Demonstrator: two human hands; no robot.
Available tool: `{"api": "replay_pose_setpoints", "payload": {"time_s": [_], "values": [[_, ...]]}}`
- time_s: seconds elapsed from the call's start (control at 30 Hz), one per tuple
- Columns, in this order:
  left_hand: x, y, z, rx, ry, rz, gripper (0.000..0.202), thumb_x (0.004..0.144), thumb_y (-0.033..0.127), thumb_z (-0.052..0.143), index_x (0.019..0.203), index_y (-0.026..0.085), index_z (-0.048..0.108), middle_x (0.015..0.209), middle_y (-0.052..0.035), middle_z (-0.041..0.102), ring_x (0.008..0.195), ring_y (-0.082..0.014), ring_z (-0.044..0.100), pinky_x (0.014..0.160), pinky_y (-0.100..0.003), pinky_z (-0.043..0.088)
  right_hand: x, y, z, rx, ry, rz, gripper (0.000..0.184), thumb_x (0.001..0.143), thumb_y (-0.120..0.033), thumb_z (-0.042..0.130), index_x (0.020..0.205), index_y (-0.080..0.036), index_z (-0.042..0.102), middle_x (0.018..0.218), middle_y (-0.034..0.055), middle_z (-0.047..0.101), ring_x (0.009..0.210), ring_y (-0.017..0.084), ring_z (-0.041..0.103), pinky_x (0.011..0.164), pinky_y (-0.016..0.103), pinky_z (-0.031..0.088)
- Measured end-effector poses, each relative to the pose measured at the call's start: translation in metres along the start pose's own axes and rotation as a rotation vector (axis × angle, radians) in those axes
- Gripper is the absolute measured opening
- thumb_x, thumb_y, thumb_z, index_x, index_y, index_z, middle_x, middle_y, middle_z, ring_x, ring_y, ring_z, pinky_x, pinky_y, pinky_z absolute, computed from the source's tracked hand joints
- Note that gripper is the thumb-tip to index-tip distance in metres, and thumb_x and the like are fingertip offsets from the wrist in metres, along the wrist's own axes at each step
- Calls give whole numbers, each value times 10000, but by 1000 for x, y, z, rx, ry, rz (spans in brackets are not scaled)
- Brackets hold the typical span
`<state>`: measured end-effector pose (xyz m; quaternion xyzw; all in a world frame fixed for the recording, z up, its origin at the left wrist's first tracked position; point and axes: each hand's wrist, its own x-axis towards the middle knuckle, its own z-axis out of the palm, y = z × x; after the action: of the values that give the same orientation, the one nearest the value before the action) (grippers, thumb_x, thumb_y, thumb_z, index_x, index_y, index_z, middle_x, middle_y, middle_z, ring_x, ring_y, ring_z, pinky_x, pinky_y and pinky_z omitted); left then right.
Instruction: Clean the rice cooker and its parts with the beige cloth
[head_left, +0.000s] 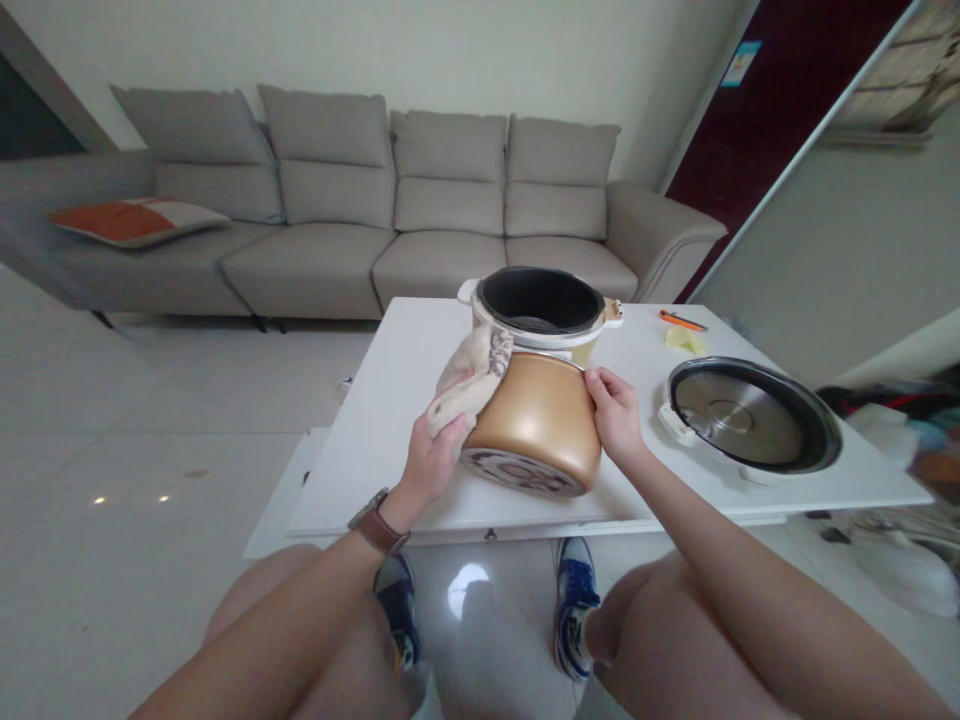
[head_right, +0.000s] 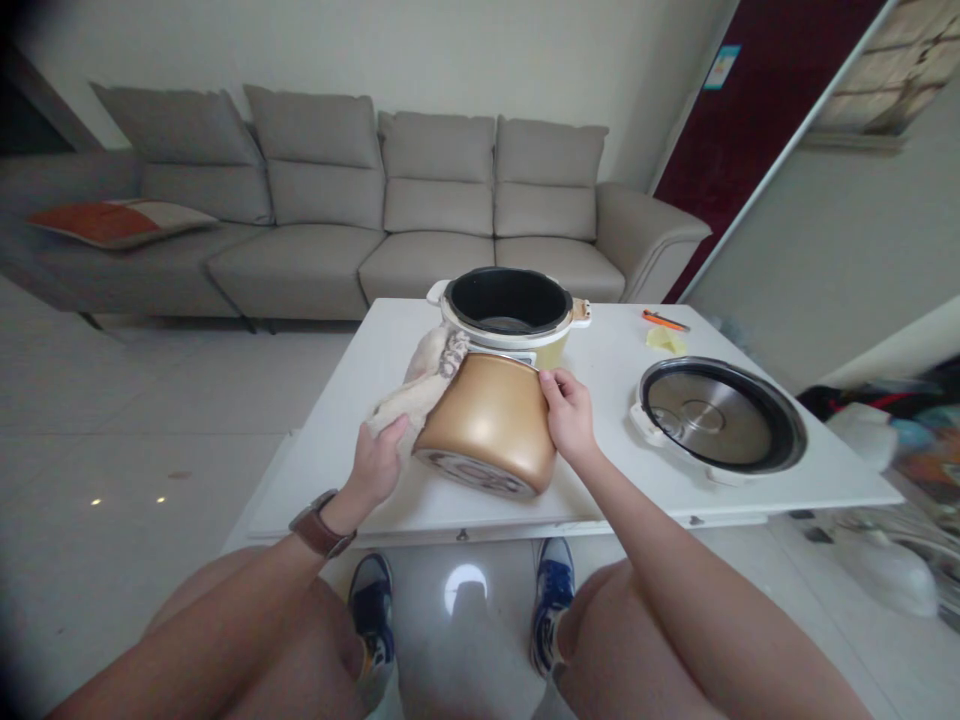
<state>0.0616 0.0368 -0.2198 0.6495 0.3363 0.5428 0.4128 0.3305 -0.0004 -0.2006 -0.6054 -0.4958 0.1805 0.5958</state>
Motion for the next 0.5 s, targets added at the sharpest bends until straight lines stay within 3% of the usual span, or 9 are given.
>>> {"api": "replay_pose_setpoints", "payload": {"time_s": [0.1, 0.27, 0.4, 0.5], "values": [[-1, -7, 1, -45, 168, -197, 452, 932, 452, 554, 1133, 104, 759, 1186, -122, 787, 1168, -310, 705, 1109, -441, 504, -3, 13, -1, 56, 29, 32, 559, 864, -754, 615, 693, -224, 565, 652, -20, 495, 656, 167, 414, 614, 310, 337], [2, -17, -3, -158, 264, -296, 510, 957, 464, 500, 1186, 77, 741, 1240, -124, 768, 1207, -314, 692, 1087, -425, 517, -5, 26, 1, 109, 34, 57, 583, 861, -778, 579, 668, -237, 481, 629, -32, 432, 633, 161, 376, 595, 309, 325], [1, -6, 1, -126, 283, -243, 505, 950, 469, 528, 1138, 63, 761, 1191, -151, 780, 1183, -338, 701, 1084, -458, 523, -2, 19, -2, 61, 32, 22, 494, 884, -656, 600, 643, -239, 493, 635, -22, 445, 663, 176, 407, 623, 321, 351], [-3, 7, 4, -48, 145, -77, 489, 941, 441, 556, 1202, 82, 758, 1243, -151, 766, 1231, -340, 682, 1133, -470, 496, -1, 8, -10, 28, 12, -9, 355, 869, -557, 643, 722, -238, 587, 674, -16, 516, 698, 186, 462, 654, 322, 381]]}}
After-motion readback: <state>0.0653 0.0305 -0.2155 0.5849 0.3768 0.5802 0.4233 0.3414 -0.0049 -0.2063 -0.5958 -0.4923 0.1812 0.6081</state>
